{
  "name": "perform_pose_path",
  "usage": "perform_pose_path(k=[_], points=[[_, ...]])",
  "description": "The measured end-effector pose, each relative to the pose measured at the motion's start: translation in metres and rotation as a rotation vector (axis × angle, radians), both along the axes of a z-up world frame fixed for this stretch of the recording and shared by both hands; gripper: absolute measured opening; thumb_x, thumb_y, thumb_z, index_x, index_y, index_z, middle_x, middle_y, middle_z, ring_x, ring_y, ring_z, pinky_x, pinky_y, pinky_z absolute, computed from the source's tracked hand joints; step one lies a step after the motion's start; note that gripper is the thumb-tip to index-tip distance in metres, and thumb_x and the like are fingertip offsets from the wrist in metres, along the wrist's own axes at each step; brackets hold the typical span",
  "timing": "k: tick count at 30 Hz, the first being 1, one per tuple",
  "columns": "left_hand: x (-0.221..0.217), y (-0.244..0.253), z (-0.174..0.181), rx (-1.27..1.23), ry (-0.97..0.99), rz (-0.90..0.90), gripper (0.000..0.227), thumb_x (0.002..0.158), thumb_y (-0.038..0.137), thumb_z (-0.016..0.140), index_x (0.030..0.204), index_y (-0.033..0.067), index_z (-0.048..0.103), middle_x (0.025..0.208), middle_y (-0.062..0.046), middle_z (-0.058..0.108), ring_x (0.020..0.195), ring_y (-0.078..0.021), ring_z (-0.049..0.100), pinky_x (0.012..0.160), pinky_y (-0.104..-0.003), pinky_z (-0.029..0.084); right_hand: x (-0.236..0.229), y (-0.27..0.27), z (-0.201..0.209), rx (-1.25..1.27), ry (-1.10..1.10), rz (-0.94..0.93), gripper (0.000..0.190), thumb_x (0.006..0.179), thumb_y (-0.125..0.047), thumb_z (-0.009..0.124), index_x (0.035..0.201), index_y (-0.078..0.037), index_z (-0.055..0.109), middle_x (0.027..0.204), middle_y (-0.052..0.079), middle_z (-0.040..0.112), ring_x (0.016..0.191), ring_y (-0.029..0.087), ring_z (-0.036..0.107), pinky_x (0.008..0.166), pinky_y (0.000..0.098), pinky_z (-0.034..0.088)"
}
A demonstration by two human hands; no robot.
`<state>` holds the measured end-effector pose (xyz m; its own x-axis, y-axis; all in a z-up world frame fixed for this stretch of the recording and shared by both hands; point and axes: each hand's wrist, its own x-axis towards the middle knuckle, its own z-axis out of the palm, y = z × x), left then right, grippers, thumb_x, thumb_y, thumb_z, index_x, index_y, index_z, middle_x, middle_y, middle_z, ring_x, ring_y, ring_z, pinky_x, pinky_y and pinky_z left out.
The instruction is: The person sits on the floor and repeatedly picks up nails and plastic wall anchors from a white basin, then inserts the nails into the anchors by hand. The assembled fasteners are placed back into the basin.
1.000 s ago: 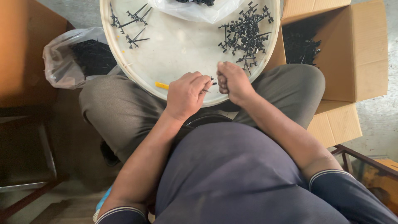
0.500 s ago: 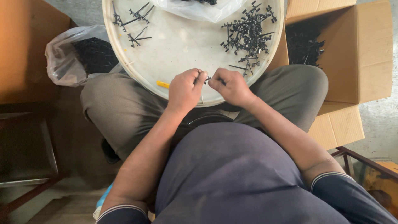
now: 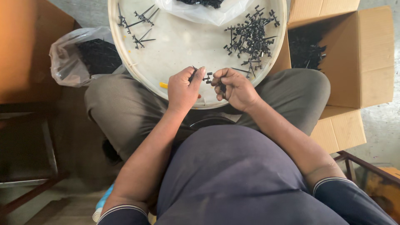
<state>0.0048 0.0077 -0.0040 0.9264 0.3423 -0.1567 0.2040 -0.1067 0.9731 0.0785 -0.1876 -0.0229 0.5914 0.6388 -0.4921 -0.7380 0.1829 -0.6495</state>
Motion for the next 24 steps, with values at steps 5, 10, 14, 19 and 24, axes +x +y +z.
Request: perform_pose_path(k=[5, 10, 14, 19, 24], points=[[0.001, 0.003, 0.005, 0.194, -0.136, -0.078, 0.037, 0.101, 0.030, 0.071, 0.078, 0.0013, 0.067, 0.057, -0.011, 0.055, 0.049, -0.0233, 0.047, 0.049, -0.039, 0.041, -0.002, 0.007, 0.001, -0.235, -0.442, 0.130, 0.019, 0.101, -0.020, 0.062, 0.115, -0.007, 0.061, 0.095, 0.003, 0.062, 0.066, 0.008, 0.052, 0.058, 0.0254, 0.047], [-0.004, -0.001, 0.002, 0.375, -0.359, -0.161, 0.032, 0.101, 0.026, 0.072, 0.078, 0.0052, 0.063, 0.071, -0.009, 0.061, 0.064, -0.0292, 0.059, 0.058, -0.041, 0.045, -0.005, 0.016, -0.006, -0.319, -0.371, 0.080, 0.027, 0.107, -0.025, 0.061, 0.087, -0.007, 0.054, 0.068, -0.003, 0.049, 0.054, 0.006, 0.040, 0.046, 0.0234, 0.033], [-0.009, -0.001, 0.010, 0.599, -0.492, -0.209, 0.026, 0.095, 0.021, 0.075, 0.077, 0.0067, 0.062, 0.071, -0.007, 0.058, 0.068, -0.0299, 0.061, 0.058, -0.043, 0.045, -0.005, 0.017, -0.011, -0.326, -0.092, -0.045, 0.030, 0.104, -0.024, 0.063, 0.081, -0.010, 0.050, 0.063, -0.005, 0.045, 0.049, 0.006, 0.036, 0.042, 0.0239, 0.028], [-0.003, 0.003, 0.018, 0.601, -0.472, -0.117, 0.022, 0.095, 0.018, 0.076, 0.081, 0.0080, 0.063, 0.074, -0.005, 0.061, 0.069, -0.0280, 0.061, 0.059, -0.042, 0.046, 0.011, 0.007, -0.003, -0.204, 0.053, -0.096, 0.018, 0.099, -0.022, 0.057, 0.088, -0.007, 0.056, 0.073, 0.003, 0.057, 0.061, 0.015, 0.056, 0.051, 0.0294, 0.044], [-0.005, 0.001, 0.006, 0.622, -0.448, -0.077, 0.021, 0.096, 0.019, 0.074, 0.081, 0.0087, 0.063, 0.076, -0.005, 0.063, 0.072, -0.0286, 0.063, 0.061, -0.042, 0.048, -0.007, 0.003, -0.004, -0.145, -0.023, 0.103, 0.021, 0.101, -0.026, 0.058, 0.101, -0.005, 0.060, 0.086, 0.005, 0.064, 0.068, 0.015, 0.060, 0.057, 0.0302, 0.048]])
